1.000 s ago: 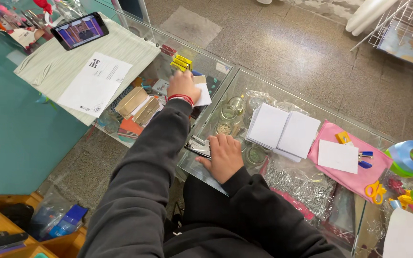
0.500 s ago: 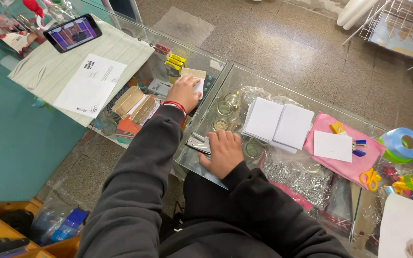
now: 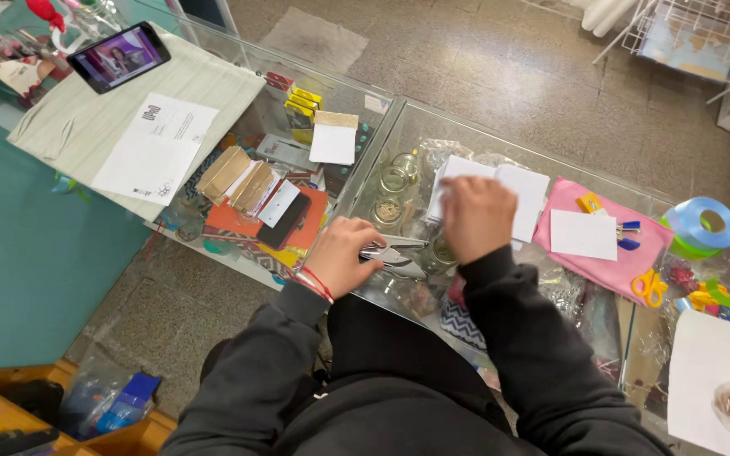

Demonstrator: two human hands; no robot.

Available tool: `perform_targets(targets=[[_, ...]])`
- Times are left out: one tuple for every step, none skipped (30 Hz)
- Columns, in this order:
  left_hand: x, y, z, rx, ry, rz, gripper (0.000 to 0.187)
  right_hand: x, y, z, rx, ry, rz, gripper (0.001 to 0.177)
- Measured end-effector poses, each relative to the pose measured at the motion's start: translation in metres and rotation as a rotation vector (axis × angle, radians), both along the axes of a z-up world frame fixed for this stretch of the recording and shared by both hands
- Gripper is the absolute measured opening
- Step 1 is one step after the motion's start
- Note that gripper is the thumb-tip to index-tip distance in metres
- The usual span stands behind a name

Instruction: The person sits on the floor and repeatedly staples small white paper cards using a handheld stapler. They fold the cards, align them, staple them, and place them into a stack on the glass table.

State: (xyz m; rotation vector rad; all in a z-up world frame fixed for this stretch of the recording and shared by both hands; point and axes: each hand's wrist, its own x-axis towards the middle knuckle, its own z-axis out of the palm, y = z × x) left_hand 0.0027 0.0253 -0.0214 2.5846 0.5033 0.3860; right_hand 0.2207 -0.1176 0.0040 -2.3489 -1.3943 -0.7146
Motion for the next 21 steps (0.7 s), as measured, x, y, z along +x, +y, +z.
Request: perform_targets(targets=[[0.001,-0.005,-0.003,-0.002,0.000,-0.007,0.033,0.015,0.003,-0.002,-0.002,0.000,-0.007,0.023],[0.002,-0.009,-0.006,-0.004,-0.007,0.030,0.033,0.030,0.007,-0.005,-0.024,-0.043,-0.059,0.030],[0.002,-0.014,-0.010,-0.007,-0.011,0.069,0.033,0.045,0.009,-0.008,-0.048,-0.085,-0.108,0.039],[0.002,-0.020,-0.012,-0.011,-0.009,0.062,0.033,0.046,0.009,-0.010,-0.052,-0.083,-0.114,0.039],[0.002,-0.023,-0.012,-0.007,-0.004,0.050,0.033,0.049,0.011,-0.010,-0.083,-0.082,-0.132,0.043],[0.003,-0.026,-0.012,-0.002,0.002,0.037,0.033,0.052,0.014,-0.009,-0.114,-0.081,-0.150,0.048],[0.003,-0.028,-0.013,-0.002,0.002,0.034,0.033,0.051,0.014,-0.010,-0.114,-0.080,-0.153,0.048],[0.003,-0.030,-0.013,0.007,0.000,0.027,0.032,0.051,0.014,-0.010,-0.161,-0.063,-0.160,0.050],[0.004,-0.031,-0.013,0.018,-0.004,0.022,0.032,0.052,0.015,-0.010,-0.206,-0.047,-0.166,0.053],[0.004,-0.032,-0.011,0.019,-0.005,0.021,0.032,0.051,0.016,-0.007,-0.205,-0.048,-0.167,0.053],[0.004,-0.034,-0.009,0.024,-0.016,0.018,0.032,0.049,0.017,-0.005,-0.203,-0.050,-0.161,0.053],[0.003,-0.036,-0.008,0.029,-0.027,0.014,0.031,0.048,0.018,-0.004,-0.201,-0.051,-0.156,0.053],[0.004,-0.036,-0.009,0.029,-0.026,0.016,0.031,0.050,0.019,-0.005,-0.201,-0.051,-0.154,0.053],[0.005,-0.037,-0.011,0.033,-0.036,0.017,0.031,0.052,0.020,-0.006,-0.184,-0.027,-0.143,0.052],[0.006,-0.038,-0.013,0.037,-0.046,0.017,0.030,0.054,0.020,-0.007,-0.167,-0.004,-0.133,0.052],[0.006,-0.039,-0.012,0.036,-0.045,0.018,0.030,0.055,0.021,-0.009,-0.168,-0.004,-0.132,0.052],[0.006,-0.040,-0.012,0.042,-0.052,0.016,0.030,0.057,0.021,-0.011,-0.157,0.014,-0.129,0.052],[0.007,-0.041,-0.011,0.048,-0.058,0.015,0.031,0.058,0.021,-0.012,-0.146,0.032,-0.126,0.053],[0.008,-0.041,-0.013,0.047,-0.058,0.017,0.031,0.059,0.022,-0.015,-0.147,0.032,-0.124,0.053],[0.009,-0.041,-0.015,0.052,-0.065,0.021,0.031,0.060,0.022,-0.017,-0.132,0.068,-0.108,0.049],[0.009,-0.042,-0.017,0.056,-0.071,0.024,0.031,0.061,0.022,-0.019,-0.116,0.104,-0.092,0.045]])
